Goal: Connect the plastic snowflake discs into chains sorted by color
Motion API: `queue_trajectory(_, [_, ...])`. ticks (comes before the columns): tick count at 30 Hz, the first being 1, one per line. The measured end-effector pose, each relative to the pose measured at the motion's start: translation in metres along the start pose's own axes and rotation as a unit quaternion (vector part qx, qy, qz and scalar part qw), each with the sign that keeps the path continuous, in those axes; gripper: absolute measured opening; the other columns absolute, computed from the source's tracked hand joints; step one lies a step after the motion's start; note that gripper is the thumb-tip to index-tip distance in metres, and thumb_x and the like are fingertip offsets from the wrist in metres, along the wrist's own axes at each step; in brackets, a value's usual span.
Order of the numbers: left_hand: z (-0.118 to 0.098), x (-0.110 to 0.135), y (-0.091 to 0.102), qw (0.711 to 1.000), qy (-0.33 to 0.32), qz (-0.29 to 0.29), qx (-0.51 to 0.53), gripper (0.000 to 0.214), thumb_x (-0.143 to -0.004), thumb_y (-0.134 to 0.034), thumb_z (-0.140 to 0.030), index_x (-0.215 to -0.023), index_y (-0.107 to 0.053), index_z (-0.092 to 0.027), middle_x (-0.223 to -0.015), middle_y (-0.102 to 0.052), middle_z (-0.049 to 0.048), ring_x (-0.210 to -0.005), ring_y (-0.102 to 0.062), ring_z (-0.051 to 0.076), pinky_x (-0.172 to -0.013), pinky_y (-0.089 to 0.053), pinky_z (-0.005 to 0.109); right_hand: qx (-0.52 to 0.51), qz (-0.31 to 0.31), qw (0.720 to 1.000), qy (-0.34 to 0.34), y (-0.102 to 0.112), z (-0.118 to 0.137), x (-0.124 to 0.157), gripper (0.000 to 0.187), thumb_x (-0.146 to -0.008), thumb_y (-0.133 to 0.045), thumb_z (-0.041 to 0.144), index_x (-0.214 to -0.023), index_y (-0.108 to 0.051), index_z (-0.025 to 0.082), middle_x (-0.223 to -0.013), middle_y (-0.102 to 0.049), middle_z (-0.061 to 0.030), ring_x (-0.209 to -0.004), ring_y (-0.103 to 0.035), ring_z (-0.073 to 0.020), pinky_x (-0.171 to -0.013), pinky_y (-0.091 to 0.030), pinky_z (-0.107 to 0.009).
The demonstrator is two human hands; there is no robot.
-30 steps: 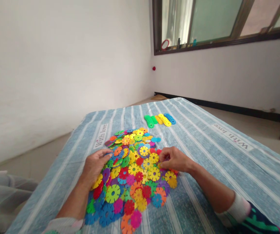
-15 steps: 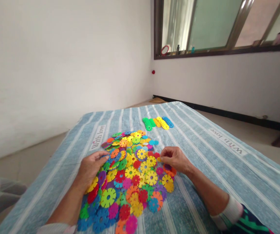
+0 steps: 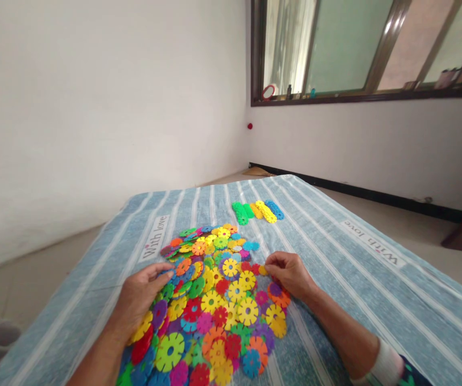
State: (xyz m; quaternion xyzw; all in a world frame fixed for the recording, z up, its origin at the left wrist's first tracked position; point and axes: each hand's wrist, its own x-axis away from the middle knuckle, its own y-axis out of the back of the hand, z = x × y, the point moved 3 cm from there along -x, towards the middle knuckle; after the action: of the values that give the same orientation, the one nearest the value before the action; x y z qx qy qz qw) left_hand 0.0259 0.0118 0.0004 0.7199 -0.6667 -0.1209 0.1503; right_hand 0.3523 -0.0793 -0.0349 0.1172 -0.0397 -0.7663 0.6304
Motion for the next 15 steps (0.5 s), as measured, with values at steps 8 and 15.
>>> queue_trajectory(8, [0.008,-0.005,0.002,1.0,0.017,0.011,0.006,0.037,-0.052,-0.073,-0.044,-0.083,-0.072,-0.022,-0.073,-0.076,0.0002,-0.067,-0.071,0.023,-0.058,-0.056,0.028,0.202,-0.023,0.975,0.085,0.023,0.013,-0.07,0.012,-0.074,-0.055,0.021,-0.069,-0.066,0.018,-0.063,-0.061,0.0013,-0.061,-0.056,-0.0128,-0.061,-0.04,-0.023])
queue_trajectory(15, [0.025,-0.012,0.003,0.999,0.048,0.013,0.012,0.046,-0.055,-0.074,-0.051,-0.092,-0.071,-0.023,-0.072,-0.076,-0.0014,-0.068,-0.072,0.024,-0.063,-0.058,0.03,0.428,-0.033,0.898,0.097,0.037,0.019,-0.157,0.02,-0.078,-0.057,0.015,-0.083,-0.076,0.017,-0.097,-0.068,-0.008,-0.087,-0.061,-0.0193,-0.076,-0.042,-0.028])
